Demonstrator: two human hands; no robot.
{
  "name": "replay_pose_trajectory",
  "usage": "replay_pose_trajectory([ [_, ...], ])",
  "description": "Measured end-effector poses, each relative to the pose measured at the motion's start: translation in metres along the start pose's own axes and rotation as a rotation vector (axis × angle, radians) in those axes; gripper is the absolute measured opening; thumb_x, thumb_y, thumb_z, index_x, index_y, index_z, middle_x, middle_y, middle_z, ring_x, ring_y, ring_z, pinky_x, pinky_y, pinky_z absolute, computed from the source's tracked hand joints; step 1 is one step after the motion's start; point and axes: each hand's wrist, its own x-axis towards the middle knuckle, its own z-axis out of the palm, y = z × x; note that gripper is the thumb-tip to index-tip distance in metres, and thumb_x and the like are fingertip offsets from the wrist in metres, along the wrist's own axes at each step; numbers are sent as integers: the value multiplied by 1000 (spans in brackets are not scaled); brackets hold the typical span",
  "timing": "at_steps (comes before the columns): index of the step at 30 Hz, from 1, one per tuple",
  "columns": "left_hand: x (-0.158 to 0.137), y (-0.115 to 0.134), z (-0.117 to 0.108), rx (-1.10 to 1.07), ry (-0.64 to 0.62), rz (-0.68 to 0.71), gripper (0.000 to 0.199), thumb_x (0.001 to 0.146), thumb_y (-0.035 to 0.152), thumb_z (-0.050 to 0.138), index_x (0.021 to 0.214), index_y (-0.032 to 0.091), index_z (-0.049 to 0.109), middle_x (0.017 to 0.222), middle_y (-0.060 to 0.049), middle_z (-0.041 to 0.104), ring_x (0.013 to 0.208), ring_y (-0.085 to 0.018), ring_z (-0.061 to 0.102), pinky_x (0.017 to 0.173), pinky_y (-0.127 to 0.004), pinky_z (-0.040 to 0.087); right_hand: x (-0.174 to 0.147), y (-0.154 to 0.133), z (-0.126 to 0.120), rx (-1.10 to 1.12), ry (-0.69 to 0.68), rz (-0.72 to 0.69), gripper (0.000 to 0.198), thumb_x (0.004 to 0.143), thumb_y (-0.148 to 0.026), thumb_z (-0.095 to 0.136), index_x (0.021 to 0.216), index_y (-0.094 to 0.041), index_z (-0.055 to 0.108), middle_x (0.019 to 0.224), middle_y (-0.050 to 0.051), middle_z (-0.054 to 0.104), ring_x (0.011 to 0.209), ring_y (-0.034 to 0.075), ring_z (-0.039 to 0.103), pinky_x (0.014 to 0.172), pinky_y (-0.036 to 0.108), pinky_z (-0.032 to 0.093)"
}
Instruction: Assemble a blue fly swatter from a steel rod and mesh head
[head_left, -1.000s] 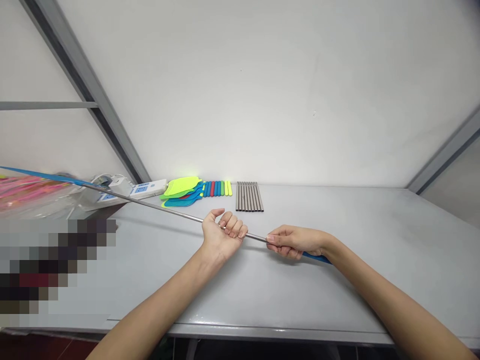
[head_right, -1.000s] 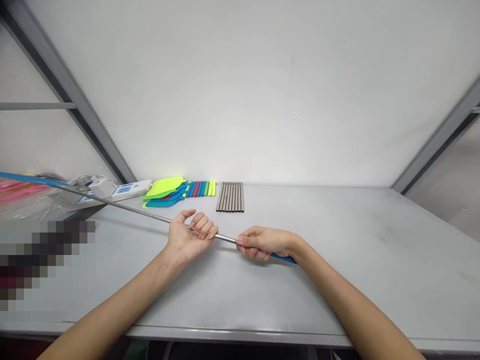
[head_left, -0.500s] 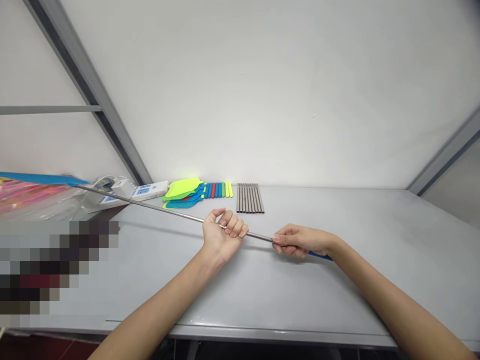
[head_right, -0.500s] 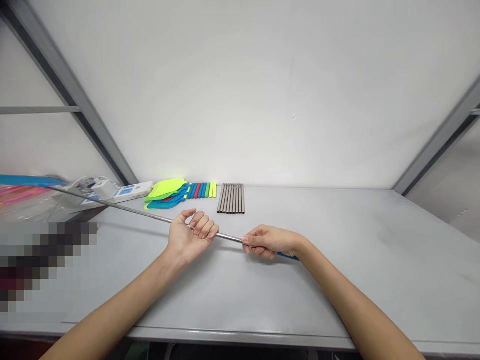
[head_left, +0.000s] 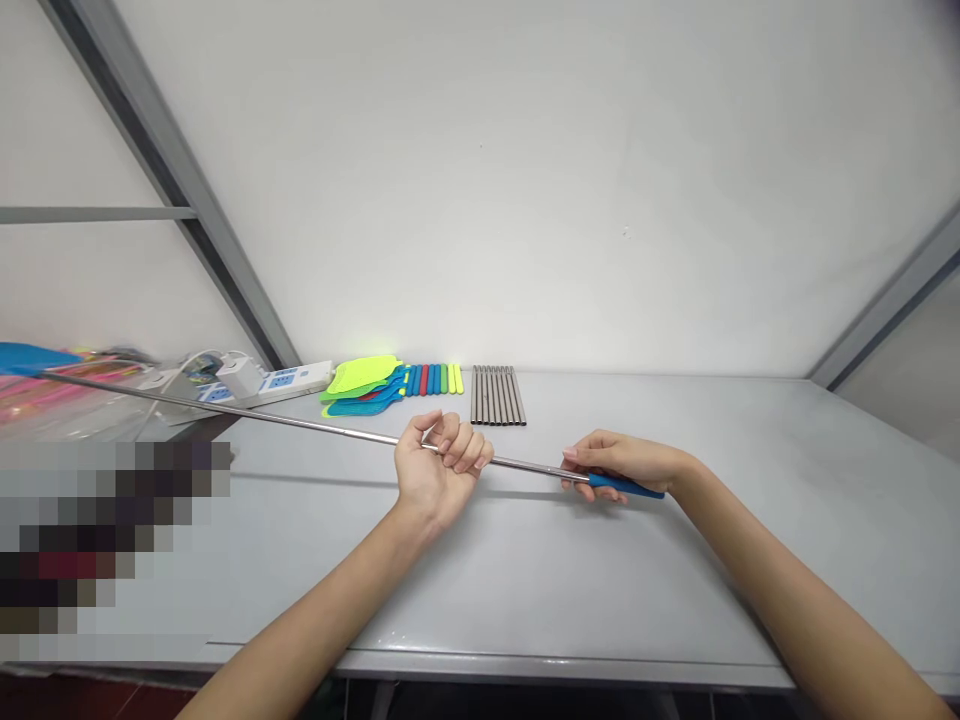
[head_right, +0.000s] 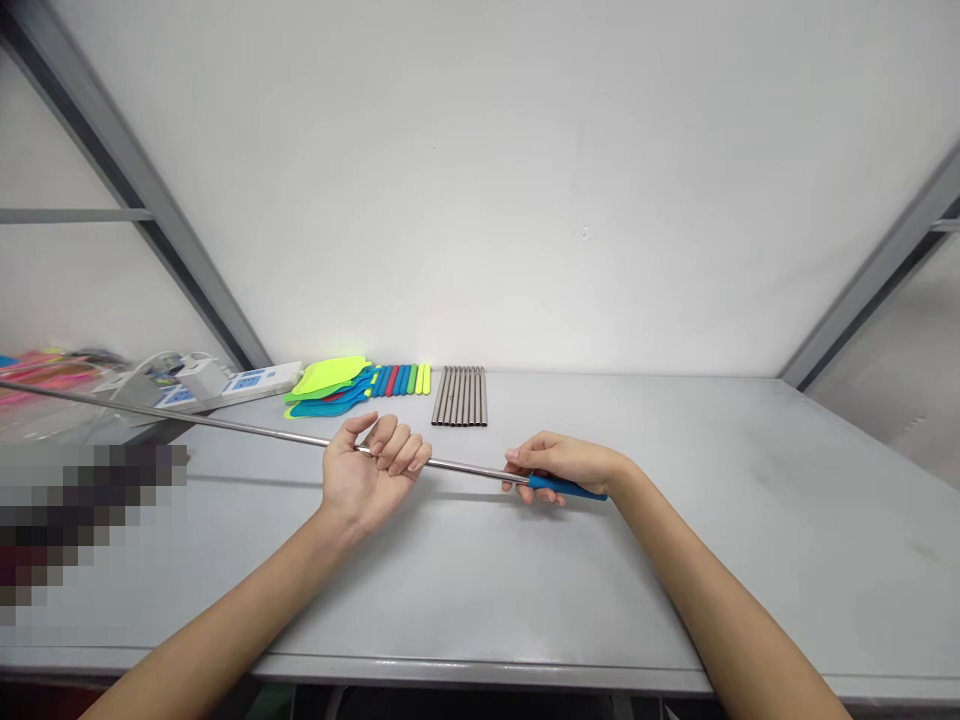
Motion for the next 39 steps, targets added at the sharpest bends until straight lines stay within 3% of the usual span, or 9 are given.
replay_pose_trajectory([
  [9, 1, -8, 1, -26, 2, -33, 33, 74, 25, 35, 44, 16, 24, 38, 4, 17, 36, -7, 22, 42, -23, 26, 0, -5, 13, -92, -54, 4, 38, 77, -45, 45, 89, -11, 58, 49, -4, 39, 39, 4, 36, 36, 16, 30],
  [22, -5, -24, 8, 45, -44, -81, 30, 77, 19, 40, 47, 15, 36, 48, 2, 33, 48, -9, 35, 58, -26, 36, 9, 0, 19, -58, 9, -77, 32, 78, -41, 44, 76, -11, 55, 59, -1, 46, 45, 4, 38, 44, 18, 33],
  [29, -4, -32, -2, 33, -66, -153, 38, 78, 21, 38, 41, 16, 30, 41, 3, 28, 46, -9, 34, 59, -27, 36, 12, 0, 28, -32, -39, -78, 29, 79, -39, 44, 82, -11, 54, 65, 0, 47, 45, 4, 36, 42, 18, 31],
  [39, -2, -28, -4, -35, 51, -183, 43, 75, 22, 38, 39, 17, 15, 34, 3, 19, 36, -9, 27, 47, -26, 32, 11, -5, 39, -114, 37, -139, 37, 79, -44, 42, 93, -13, 58, 56, -5, 28, 46, 4, 25, 40, 18, 22],
])
